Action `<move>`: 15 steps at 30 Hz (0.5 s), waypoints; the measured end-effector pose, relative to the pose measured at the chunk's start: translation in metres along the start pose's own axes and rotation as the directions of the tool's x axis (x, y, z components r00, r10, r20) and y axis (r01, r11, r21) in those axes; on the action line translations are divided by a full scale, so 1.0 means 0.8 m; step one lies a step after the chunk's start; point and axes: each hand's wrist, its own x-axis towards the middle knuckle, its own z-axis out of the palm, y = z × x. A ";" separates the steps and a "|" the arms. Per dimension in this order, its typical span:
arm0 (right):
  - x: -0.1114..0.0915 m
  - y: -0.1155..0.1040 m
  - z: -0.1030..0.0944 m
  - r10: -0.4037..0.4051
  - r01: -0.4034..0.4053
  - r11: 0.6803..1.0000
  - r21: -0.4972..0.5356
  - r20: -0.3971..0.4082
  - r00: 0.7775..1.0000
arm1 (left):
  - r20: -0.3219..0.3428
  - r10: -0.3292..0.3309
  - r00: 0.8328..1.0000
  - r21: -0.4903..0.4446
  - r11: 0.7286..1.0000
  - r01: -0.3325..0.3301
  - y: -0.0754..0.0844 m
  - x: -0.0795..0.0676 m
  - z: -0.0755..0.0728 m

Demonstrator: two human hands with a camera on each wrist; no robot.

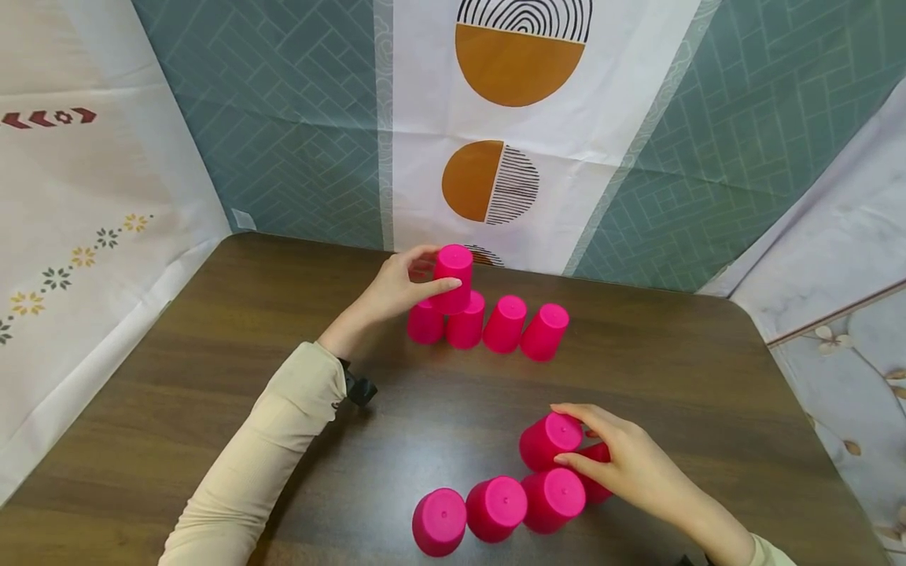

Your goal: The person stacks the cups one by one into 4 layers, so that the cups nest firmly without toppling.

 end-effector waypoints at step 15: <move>0.020 0.007 -0.030 -0.162 0.161 0.986 -0.039 -0.005 0.987 | -0.220 0.082 0.972 0.056 0.996 -0.072 0.021 -0.093 0.009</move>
